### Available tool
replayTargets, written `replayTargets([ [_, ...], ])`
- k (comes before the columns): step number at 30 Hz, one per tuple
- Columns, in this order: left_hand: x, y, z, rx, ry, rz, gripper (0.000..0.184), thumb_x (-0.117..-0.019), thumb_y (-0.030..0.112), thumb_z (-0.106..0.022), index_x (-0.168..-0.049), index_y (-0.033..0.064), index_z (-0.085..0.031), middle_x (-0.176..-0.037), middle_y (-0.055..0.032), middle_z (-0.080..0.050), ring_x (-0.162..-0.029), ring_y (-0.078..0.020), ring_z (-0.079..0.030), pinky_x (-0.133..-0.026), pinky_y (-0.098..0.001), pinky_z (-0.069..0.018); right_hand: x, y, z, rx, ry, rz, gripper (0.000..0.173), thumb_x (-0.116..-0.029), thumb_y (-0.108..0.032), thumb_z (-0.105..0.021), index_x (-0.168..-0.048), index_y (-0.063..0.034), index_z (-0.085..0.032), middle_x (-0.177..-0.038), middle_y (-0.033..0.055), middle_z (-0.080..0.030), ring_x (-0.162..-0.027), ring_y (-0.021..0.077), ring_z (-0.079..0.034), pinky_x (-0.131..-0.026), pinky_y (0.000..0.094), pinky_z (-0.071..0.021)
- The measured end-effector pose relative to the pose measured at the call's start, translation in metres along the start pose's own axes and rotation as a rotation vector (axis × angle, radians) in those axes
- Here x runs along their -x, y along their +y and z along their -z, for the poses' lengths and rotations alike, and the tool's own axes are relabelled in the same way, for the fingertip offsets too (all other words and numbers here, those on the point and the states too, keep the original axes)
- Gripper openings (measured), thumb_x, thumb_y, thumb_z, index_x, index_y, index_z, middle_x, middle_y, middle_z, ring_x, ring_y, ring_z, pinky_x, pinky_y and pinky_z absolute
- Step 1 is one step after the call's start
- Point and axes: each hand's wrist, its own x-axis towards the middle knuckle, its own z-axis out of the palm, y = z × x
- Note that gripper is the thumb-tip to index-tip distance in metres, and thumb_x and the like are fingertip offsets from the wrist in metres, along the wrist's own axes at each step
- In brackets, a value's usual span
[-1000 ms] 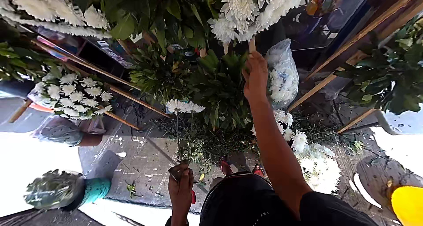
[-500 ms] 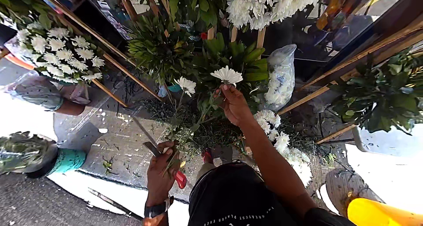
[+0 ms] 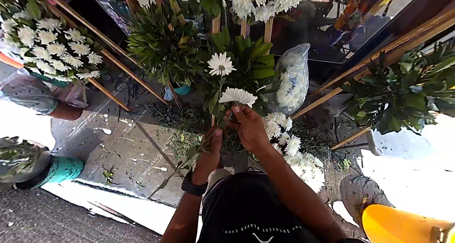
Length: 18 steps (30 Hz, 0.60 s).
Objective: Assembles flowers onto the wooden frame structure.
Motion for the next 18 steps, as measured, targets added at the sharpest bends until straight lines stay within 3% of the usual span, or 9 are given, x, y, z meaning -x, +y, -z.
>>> replayTargets([
  [1,0.005,-0.001,0.002,-0.002,-0.010,0.042,0.048,-0.1065,0.052,-0.041,-0.104,0.0115,-0.067,-0.080,0.0112,-0.062,-0.058,0.0034,-0.046,-0.054,-0.0144,-0.0399,-0.004,-0.008,0.009,-0.013,0.040,0.036,0.014,-0.1082,-0.016,-0.051,-0.113,-0.0057,-0.059,-0.103,0.0078,-0.071,-0.085,0.0164,-0.072,-0.079,0.0328,-0.0622],
  [3,0.011,-0.002,0.007,-0.048,-0.044,0.071,0.049,-0.1041,0.056,-0.045,-0.108,0.0132,-0.068,-0.083,0.0123,-0.060,-0.062,0.0034,-0.046,-0.057,-0.0152,-0.0399,-0.012,-0.022,0.026,-0.043,0.047,0.058,0.014,-0.1092,-0.020,-0.049,-0.115,-0.0105,-0.059,-0.108,0.0047,-0.068,-0.091,0.0156,-0.070,-0.084,0.0340,-0.0610],
  [6,-0.002,0.007,0.007,-0.167,-0.130,-0.039,0.054,-0.1024,0.057,-0.048,-0.117,0.0080,-0.065,-0.102,0.0045,-0.064,-0.083,0.0002,-0.056,-0.075,-0.0210,-0.0491,-0.005,-0.019,0.026,-0.052,-0.068,-0.079,0.014,-0.1079,-0.017,-0.051,-0.110,-0.0084,-0.062,-0.106,0.0076,-0.069,-0.087,0.0165,-0.069,-0.083,0.0355,-0.0608],
  [8,-0.012,0.010,0.006,-0.273,-0.157,-0.061,0.065,-0.1013,0.064,-0.043,-0.123,0.0055,-0.063,-0.112,-0.0052,-0.063,-0.101,-0.0098,-0.060,-0.089,-0.0332,-0.0531,0.000,-0.008,0.018,-0.052,-0.105,-0.159,0.013,-0.1071,-0.014,-0.052,-0.110,-0.0058,-0.062,-0.104,0.0097,-0.070,-0.086,0.0175,-0.070,-0.084,0.0369,-0.0607],
  [10,-0.019,0.008,0.008,-0.341,-0.151,-0.072,0.073,-0.1003,0.069,-0.038,-0.126,0.0063,-0.064,-0.117,-0.0089,-0.064,-0.108,-0.0152,-0.062,-0.093,-0.0406,-0.0541,-0.001,-0.002,0.012,-0.048,-0.121,-0.204,0.013,-0.1066,-0.011,-0.052,-0.108,-0.0043,-0.063,-0.102,0.0094,-0.070,-0.084,0.0167,-0.070,-0.083,0.0363,-0.0610],
  [13,-0.022,0.001,0.017,-0.280,-0.157,-0.110,0.069,-0.1033,0.064,-0.036,-0.116,0.0042,-0.068,-0.104,-0.0064,-0.067,-0.094,-0.0128,-0.064,-0.083,-0.0355,-0.0560,-0.010,0.000,0.006,-0.034,-0.124,-0.242,0.014,-0.1068,-0.010,-0.051,-0.107,-0.0032,-0.063,-0.100,0.0094,-0.069,-0.081,0.0165,-0.068,-0.080,0.0351,-0.0609],
  [15,-0.023,-0.007,0.023,-0.191,-0.136,-0.118,0.060,-0.1065,0.057,-0.036,-0.100,0.0065,-0.067,-0.086,0.0012,-0.064,-0.071,-0.0054,-0.055,-0.063,-0.0243,-0.0479,-0.019,0.001,0.004,-0.070,-0.056,-0.218,0.015,-0.1068,-0.011,-0.052,-0.107,-0.0033,-0.065,-0.099,0.0093,-0.070,-0.081,0.0166,-0.069,-0.080,0.0337,-0.0610],
  [16,-0.023,-0.010,0.028,-0.162,-0.132,-0.113,0.058,-0.1070,0.056,-0.036,-0.097,0.0074,-0.066,-0.084,0.0032,-0.063,-0.066,-0.0031,-0.052,-0.058,-0.0215,-0.0445,-0.025,0.002,0.004,-0.095,-0.009,-0.190,0.016,-0.1071,-0.013,-0.052,-0.109,-0.0036,-0.065,-0.100,0.0094,-0.070,-0.082,0.0172,-0.070,-0.080,0.0334,-0.0613],
  [18,-0.025,-0.012,0.039,-0.165,-0.111,-0.095,0.061,-0.1039,0.061,-0.040,-0.104,0.0067,-0.066,-0.091,0.0019,-0.064,-0.070,-0.0031,-0.053,-0.062,-0.0225,-0.0460,-0.033,0.006,0.004,-0.054,0.024,-0.163,0.016,-0.1069,-0.015,-0.053,-0.111,-0.0031,-0.063,-0.104,0.0108,-0.069,-0.086,0.0190,-0.070,-0.083,0.0362,-0.0610],
])
